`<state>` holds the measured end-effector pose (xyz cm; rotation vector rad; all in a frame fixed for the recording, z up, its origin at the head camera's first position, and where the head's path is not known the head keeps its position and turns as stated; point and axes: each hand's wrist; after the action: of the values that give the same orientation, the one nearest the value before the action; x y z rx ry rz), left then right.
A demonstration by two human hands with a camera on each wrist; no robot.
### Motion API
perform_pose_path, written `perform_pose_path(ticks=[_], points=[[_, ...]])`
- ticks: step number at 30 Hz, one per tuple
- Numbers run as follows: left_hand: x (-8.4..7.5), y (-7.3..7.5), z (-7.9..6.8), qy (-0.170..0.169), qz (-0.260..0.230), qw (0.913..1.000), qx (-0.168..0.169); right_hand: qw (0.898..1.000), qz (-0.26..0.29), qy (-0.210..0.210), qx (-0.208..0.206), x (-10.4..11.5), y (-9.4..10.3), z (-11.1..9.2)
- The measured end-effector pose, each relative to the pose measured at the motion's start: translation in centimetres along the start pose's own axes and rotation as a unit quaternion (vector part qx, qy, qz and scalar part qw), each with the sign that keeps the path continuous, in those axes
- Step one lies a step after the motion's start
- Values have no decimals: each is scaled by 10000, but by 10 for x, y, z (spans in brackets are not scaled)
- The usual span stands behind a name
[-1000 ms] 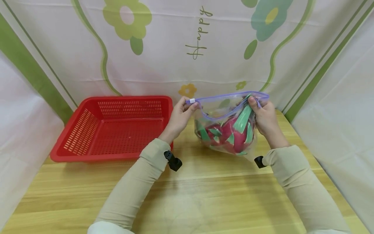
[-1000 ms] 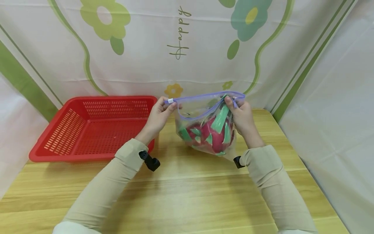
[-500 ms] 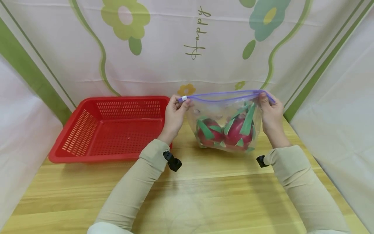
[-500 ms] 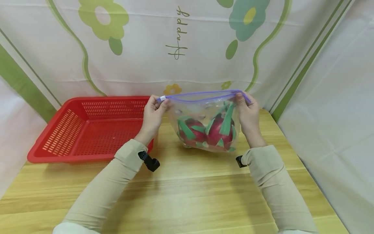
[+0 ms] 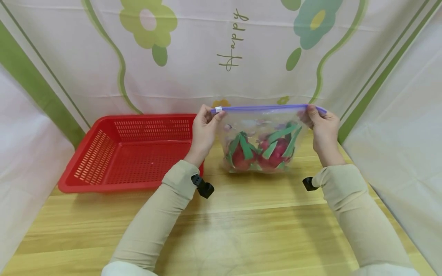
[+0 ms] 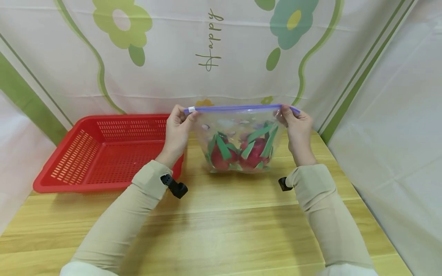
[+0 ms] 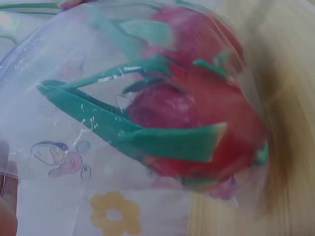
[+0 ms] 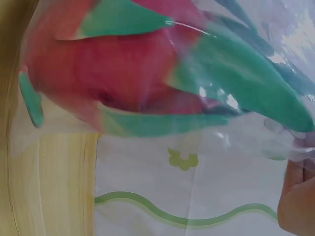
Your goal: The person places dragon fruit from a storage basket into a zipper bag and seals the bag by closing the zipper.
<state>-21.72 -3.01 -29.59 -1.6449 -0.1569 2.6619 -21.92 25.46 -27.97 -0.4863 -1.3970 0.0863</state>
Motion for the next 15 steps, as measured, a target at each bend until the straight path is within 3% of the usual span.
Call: perform_pose_path(ticks=[6,11,15], points=[[-5,3,4,21,16,10000,-92,9955,-85,-743,588,3,2,4],[-6,5,7,130,27,9998,-168,9855,-11,-1375,995,5,3,10],[-7,6,9,283,8,9995,-131,9774,217,-1640,1314,6,4,14]])
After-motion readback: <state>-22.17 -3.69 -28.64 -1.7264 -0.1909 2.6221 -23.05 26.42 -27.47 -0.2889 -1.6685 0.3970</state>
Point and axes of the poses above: each hand's wrist, its own z-axis towards the middle knuckle, its own y-axis out of the back of the hand, x = y × z, and after that the axes turned 7 degrees about -y, right-handed
